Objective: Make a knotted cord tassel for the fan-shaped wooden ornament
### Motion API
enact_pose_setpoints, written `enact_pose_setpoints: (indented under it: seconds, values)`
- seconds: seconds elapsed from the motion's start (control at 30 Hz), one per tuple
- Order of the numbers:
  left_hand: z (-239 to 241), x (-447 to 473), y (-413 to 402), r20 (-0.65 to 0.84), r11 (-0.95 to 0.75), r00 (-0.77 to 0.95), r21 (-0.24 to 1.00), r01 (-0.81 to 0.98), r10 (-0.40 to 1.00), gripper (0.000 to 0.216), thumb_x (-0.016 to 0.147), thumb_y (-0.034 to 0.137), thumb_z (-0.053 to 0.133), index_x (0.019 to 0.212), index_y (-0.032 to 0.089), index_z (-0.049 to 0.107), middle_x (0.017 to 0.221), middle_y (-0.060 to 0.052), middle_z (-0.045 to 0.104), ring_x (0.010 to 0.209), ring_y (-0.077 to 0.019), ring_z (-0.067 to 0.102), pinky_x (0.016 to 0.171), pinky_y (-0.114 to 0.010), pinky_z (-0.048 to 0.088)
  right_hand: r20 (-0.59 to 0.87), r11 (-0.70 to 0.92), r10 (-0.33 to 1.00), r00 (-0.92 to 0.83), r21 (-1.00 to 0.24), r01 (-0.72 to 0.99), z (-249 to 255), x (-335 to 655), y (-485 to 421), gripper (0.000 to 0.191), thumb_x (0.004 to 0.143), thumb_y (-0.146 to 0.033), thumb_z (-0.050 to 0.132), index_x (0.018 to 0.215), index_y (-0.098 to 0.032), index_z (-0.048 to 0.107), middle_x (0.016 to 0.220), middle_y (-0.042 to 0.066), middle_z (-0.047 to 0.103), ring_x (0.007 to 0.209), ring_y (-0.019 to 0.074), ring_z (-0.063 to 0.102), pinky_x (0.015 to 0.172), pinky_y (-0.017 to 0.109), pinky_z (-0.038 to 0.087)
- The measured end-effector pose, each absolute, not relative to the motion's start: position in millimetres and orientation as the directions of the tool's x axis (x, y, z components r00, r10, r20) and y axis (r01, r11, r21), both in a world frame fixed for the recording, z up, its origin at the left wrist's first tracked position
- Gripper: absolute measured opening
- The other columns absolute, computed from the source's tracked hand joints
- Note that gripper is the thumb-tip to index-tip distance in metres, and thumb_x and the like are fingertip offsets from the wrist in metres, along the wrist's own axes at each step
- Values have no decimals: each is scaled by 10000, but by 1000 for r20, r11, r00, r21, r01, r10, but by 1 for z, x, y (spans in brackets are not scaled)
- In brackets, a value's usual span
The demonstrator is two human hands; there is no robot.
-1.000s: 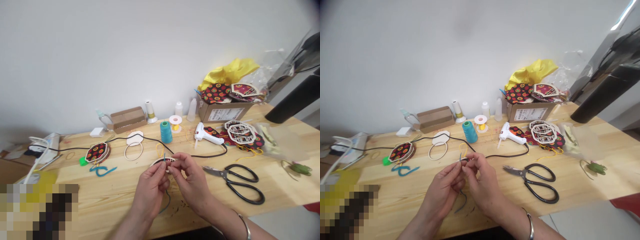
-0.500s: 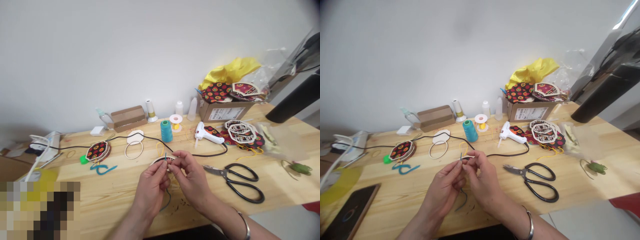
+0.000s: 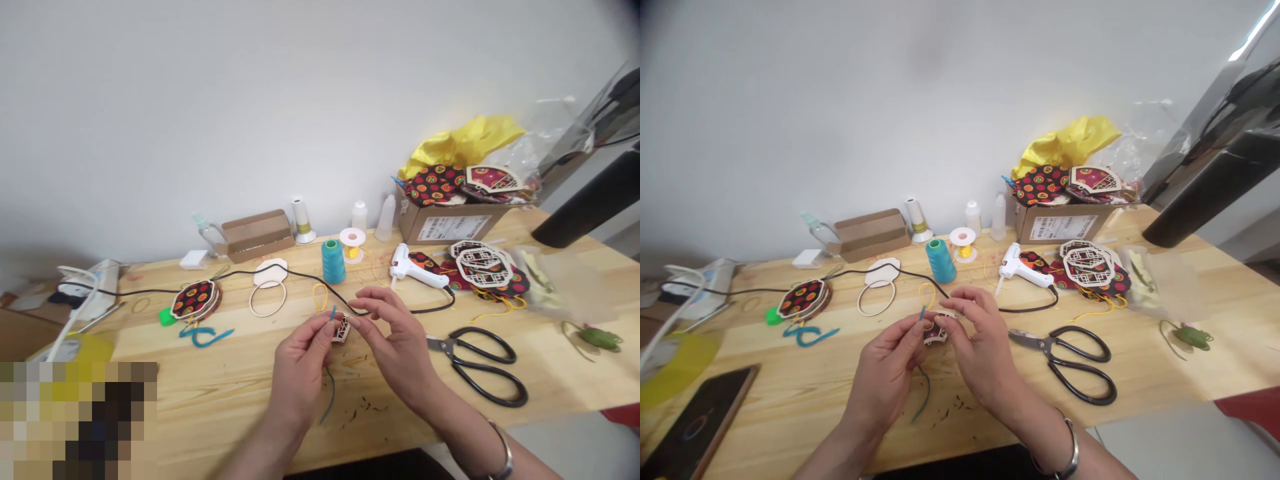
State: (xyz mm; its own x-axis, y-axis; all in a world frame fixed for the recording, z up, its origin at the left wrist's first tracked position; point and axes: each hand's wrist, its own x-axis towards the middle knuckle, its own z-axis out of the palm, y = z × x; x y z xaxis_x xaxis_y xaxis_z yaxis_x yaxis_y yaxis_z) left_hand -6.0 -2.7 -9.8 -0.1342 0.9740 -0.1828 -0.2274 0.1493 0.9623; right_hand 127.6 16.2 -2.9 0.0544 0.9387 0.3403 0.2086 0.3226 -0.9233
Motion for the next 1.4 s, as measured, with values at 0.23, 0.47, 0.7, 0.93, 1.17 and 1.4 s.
enact_pose_setpoints:
  seconds: [0.23,0.47,0.7,0.93,1.17,1.4]
  values:
    - [-7,-6,-3,-45,45,-107,999,-2,993,115,760,266,663,833,238,749,966,-51,672,638,-128,505,496,-232,343,8,9,991,-135,-1000,3,6,130,21,125,685,-278,703,790,-219,737,765,8,567,741,157,538,683,309,447]
    - [-2,-4,-3,8,-4,-62,997,77,998,128,780,241,634,817,254,756,999,-67,678,837,-208,577,674,-279,429,-45,-67,988,-146,-987,-145,3,125,18,87,679,-269,696,644,-191,680,686,-16,559,689,127,521,682,276,438]
    - [-4,-4,-6,38,-41,33,993,114,999,194,841,265,555,963,232,703,859,-54,648,750,-179,546,692,-266,405,19,15,997,-78,-999,-41,2,128,21,112,689,-237,679,593,-187,647,709,-1,590,695,144,538,666,283,438]
    - [11,-8,18,87,-148,250,960,236,964,226,887,310,465,912,221,671,729,-20,564,680,-166,493,651,-261,366,66,45,994,-84,-972,-232,16,139,32,160,730,-261,663,627,-164,587,771,11,613,613,98,505,591,251,422]
    - [27,-20,59,272,-433,432,836,337,860,243,865,304,492,785,254,716,702,-47,586,776,-218,493,767,-313,362,143,85,984,-106,-900,-428,24,157,29,191,768,-292,645,668,-179,527,759,27,630,564,106,531,495,238,402]
    - [42,-27,116,488,-774,600,415,479,634,221,840,167,518,850,264,717,807,-51,676,906,-229,419,899,-401,322,266,215,964,-32,-838,-502,32,177,22,160,820,-233,613,676,-195,556,692,-3,579,561,100,520,520,239,403]
